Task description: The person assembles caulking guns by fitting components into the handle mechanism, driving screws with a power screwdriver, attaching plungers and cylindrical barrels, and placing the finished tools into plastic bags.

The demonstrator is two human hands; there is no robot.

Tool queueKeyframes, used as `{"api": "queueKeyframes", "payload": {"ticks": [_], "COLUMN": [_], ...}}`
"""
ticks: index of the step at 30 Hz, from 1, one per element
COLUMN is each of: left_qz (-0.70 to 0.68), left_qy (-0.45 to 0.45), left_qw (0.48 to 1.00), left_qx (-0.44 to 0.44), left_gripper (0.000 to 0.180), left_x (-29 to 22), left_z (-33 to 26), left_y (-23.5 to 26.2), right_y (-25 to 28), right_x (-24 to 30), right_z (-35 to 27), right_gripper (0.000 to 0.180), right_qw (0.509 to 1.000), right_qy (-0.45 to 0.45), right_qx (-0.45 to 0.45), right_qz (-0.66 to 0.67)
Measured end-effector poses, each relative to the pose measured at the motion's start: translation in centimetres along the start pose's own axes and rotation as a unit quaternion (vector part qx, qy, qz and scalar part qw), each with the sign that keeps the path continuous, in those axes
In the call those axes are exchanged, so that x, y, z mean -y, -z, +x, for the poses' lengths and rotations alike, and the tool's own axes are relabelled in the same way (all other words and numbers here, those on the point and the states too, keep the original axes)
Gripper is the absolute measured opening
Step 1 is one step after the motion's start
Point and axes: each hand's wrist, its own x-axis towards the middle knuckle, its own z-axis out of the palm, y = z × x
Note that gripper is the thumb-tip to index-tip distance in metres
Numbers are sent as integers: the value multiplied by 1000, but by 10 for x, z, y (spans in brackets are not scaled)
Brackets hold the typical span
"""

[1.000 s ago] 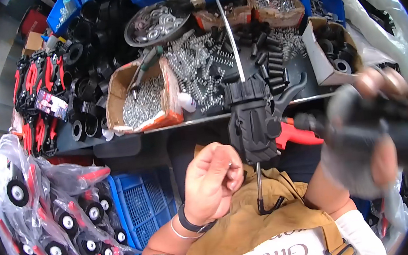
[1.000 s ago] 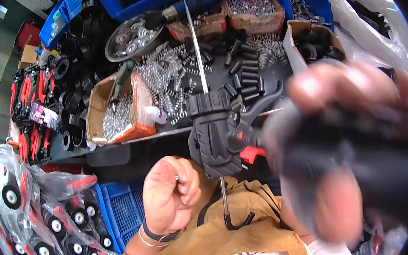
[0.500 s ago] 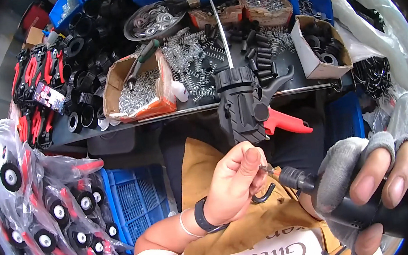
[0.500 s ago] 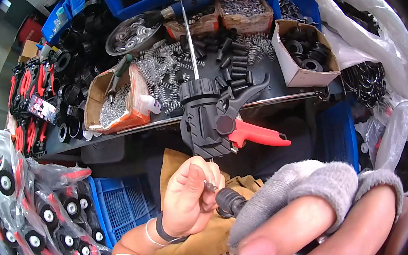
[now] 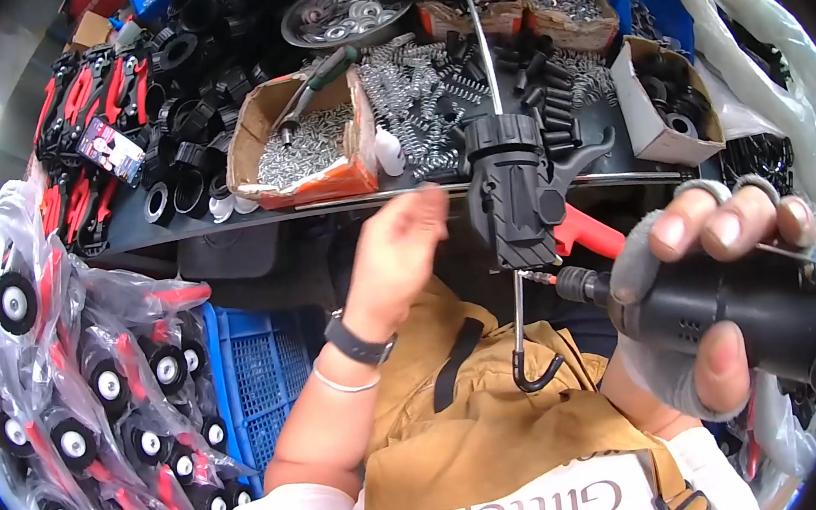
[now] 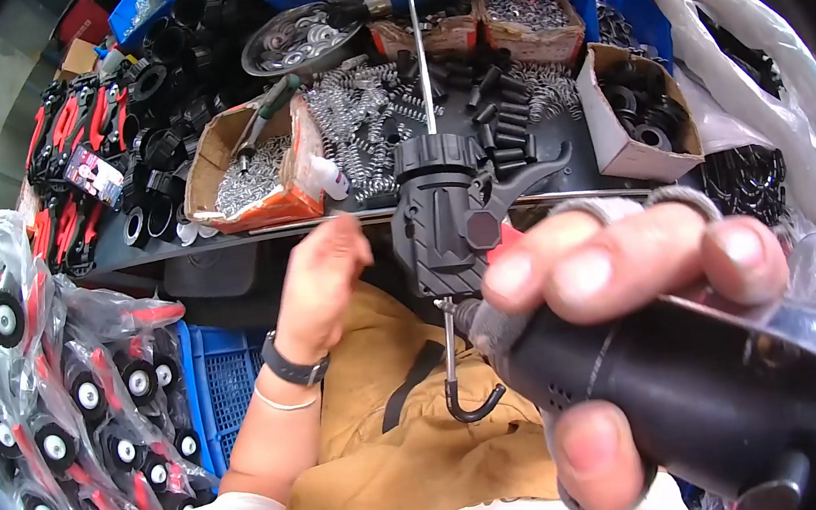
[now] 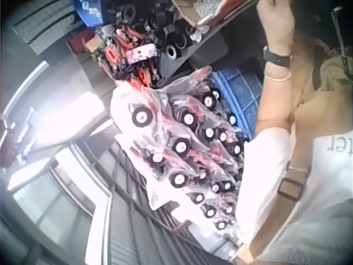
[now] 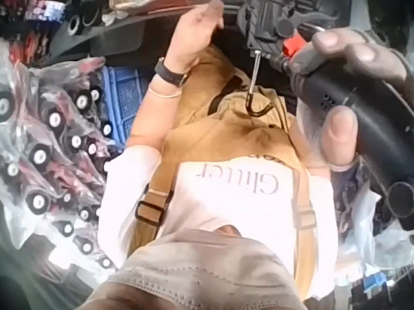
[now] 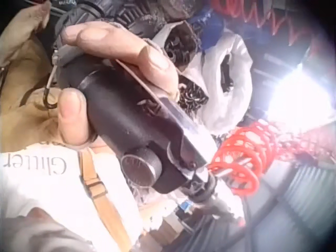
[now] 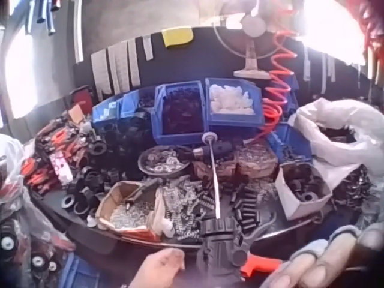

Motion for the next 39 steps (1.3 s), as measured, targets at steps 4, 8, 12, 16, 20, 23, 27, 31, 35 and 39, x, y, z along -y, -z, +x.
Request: {"api": "queueKeyframes", "payload": {"ticks": [4, 8, 12, 16, 20, 23, 27, 31, 35, 39], "left_qz": [188, 93, 46, 25, 303, 512, 494, 518, 206, 30], "left_qy": [87, 127, 126, 120, -145, -270, -219, -291, -472, -78], "left_qw": [972, 980, 986, 988, 942, 797, 839, 787, 856, 996], "left_qx": [110, 121, 103, 91, 20, -173, -56, -168, -33, -20], "left_gripper": [40, 41, 37, 35, 50, 32, 29, 16, 32, 55], "left_x": [-3, 0, 0, 8, -17, -40, -21, -31, -27, 12], "left_z": [16, 19, 16, 14, 21, 72, 105, 83, -8, -2], "left_y": [-7, -17, -22, -20, -1, 71, 99, 80, 32, -8], "right_y": [-7, -11, -20, -23, -9, 48, 150, 240, 291, 330], "right_x": [-17, -20, -13, -16, 14, 22, 21, 40, 17, -8], "right_z": [-2, -1, -7, -2, 3, -11, -91, -201, -209, -166], "right_gripper": [70, 67, 60, 65, 72, 67, 53, 40, 54, 61], "right_qw": [999, 996, 988, 987, 978, 972, 869, 706, 600, 556], "right_qy": [-32, -73, -128, -138, -130, -107, -172, -285, -215, -161], "right_qx": [-16, -35, -76, -66, -156, -196, -264, -424, -375, -320], "right_qz": [-16, -25, -31, -46, -43, -73, -382, -490, -673, -750]}}
